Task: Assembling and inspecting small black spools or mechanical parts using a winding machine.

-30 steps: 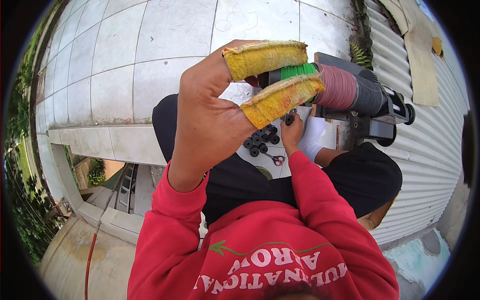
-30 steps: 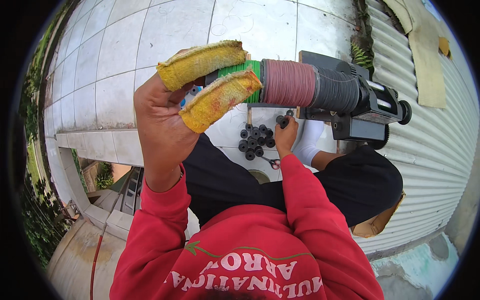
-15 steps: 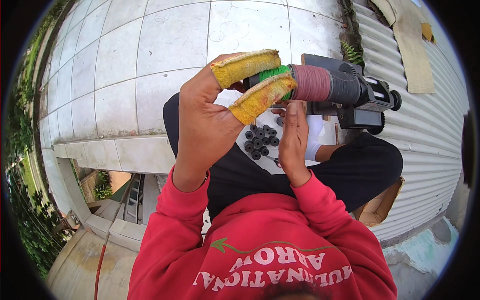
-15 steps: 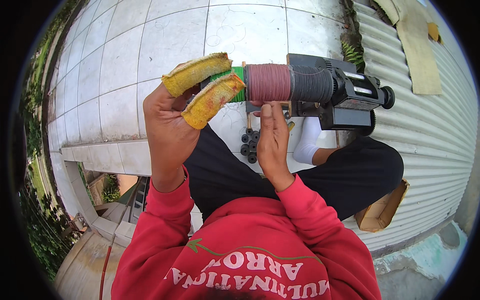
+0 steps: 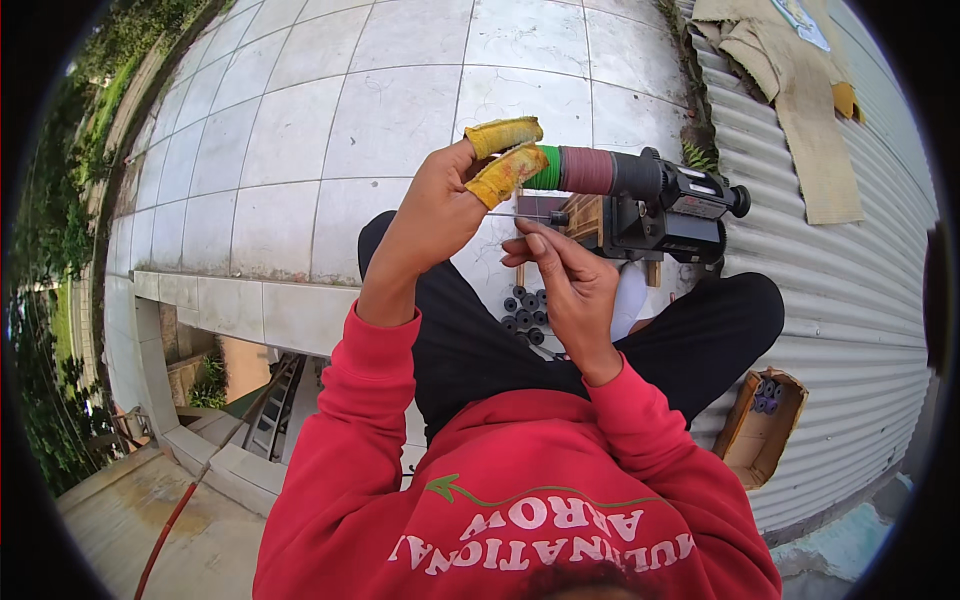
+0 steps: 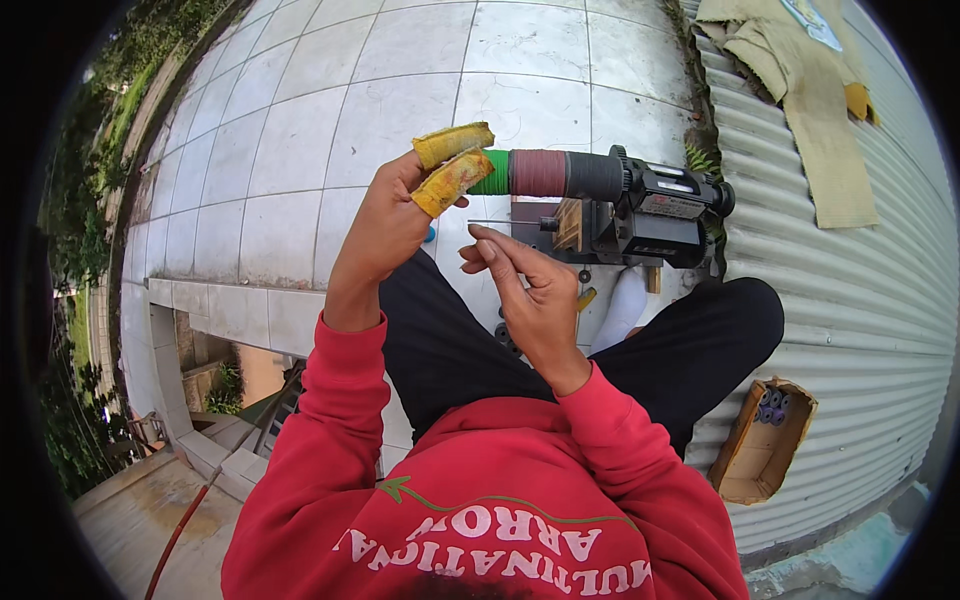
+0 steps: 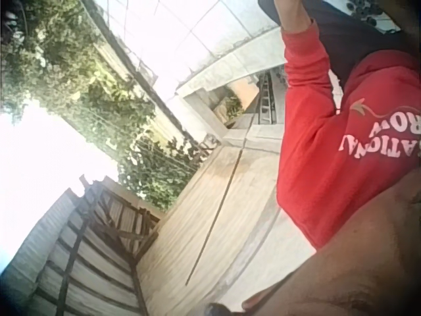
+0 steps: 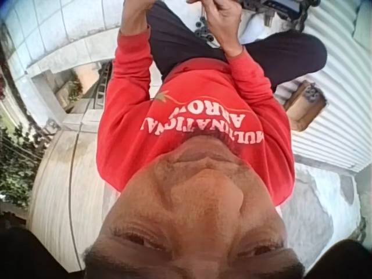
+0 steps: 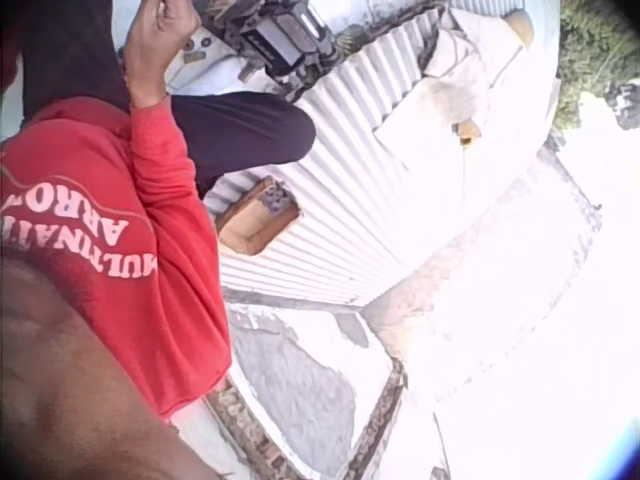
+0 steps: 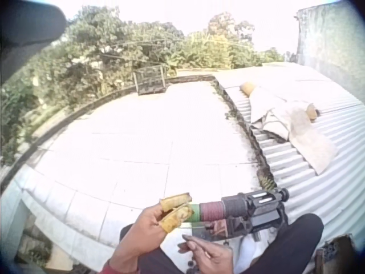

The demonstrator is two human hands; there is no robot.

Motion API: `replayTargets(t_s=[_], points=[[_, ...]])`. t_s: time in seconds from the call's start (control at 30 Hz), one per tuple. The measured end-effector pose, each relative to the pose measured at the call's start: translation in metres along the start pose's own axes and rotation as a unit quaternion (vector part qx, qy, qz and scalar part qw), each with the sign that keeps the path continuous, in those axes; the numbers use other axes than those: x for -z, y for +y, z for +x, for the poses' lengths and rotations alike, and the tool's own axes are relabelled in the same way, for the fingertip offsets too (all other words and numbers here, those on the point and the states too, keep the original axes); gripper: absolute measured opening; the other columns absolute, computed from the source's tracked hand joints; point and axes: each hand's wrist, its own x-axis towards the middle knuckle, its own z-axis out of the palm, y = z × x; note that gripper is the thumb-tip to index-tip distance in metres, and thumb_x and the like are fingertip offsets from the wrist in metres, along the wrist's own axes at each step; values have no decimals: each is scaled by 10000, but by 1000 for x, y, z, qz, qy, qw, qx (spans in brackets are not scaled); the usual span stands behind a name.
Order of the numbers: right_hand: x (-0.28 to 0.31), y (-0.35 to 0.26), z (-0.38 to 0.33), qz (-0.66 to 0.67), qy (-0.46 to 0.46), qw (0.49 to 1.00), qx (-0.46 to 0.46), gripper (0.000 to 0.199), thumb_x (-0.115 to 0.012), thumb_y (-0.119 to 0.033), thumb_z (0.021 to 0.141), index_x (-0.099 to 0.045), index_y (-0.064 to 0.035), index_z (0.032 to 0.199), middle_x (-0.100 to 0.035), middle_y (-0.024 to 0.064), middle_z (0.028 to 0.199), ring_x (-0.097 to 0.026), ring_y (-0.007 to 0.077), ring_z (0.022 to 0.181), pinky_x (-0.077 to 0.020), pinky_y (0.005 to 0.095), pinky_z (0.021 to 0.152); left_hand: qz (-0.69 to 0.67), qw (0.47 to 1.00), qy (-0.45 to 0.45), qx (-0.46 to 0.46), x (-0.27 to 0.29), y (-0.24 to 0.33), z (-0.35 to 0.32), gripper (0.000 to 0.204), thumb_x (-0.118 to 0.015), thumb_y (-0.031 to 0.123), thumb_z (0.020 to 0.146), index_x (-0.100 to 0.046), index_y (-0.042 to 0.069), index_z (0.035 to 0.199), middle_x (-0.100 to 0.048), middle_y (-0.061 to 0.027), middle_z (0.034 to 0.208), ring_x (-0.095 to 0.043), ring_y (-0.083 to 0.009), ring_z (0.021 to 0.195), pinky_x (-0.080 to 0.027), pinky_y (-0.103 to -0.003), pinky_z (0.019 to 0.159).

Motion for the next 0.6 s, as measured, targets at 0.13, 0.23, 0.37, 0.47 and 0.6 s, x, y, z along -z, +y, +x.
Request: replayTargets(t_s=[0.13,0.23,0.37,0.47,0.6], points=[[-2,-1,5,-49,10,998,45,234,-680,-130,1097,-798,10,1240,-828,116,980,-791,166,890,-604,296,796,52,998,-8,47,0,9,6,346,-622,232,1122,-711,15,1377,-769,-36,1063,-696,-99,921,-548,-284,803],[0,-3,11,-108,13,991,76,228,-675,-147,1099,-797,30,1175,-817,131,942,-788,183,868,-602,314,792,76,995,-1,59,-3,15,7,359,-572,268,1142,-705,30,1375,-760,-32,1015,-715,-105,896,-512,-274,770],[1,-2,16,-134,10,988,78,252,-652,-162,1114,-785,50,1140,-818,109,949,-771,151,879,-589,310,814,109,991,-25,70,2,22,8,376,-535,243,1147,-681,17,1409,-748,-47,1029,-719,-125,884,-505,-277,771],[-1,0,17,-142,14,986,88,257,-634,-162,1122,-780,49,1130,-813,107,931,-770,161,870,-590,316,804,107,991,-51,62,6,23,11,394,-507,210,1151,-653,-17,1438,-725,-72,1038,-708,-134,877,-535,-299,795],[-3,4,20,-161,30,978,128,245,-643,-184,1111,-779,18,1087,-805,139,912,-781,278,833,-576,380,752,84,992,-56,82,6,22,19,397,-570,281,1137,-696,-28,1352,-740,-76,984,-695,-148,831,-538,-317,756]])
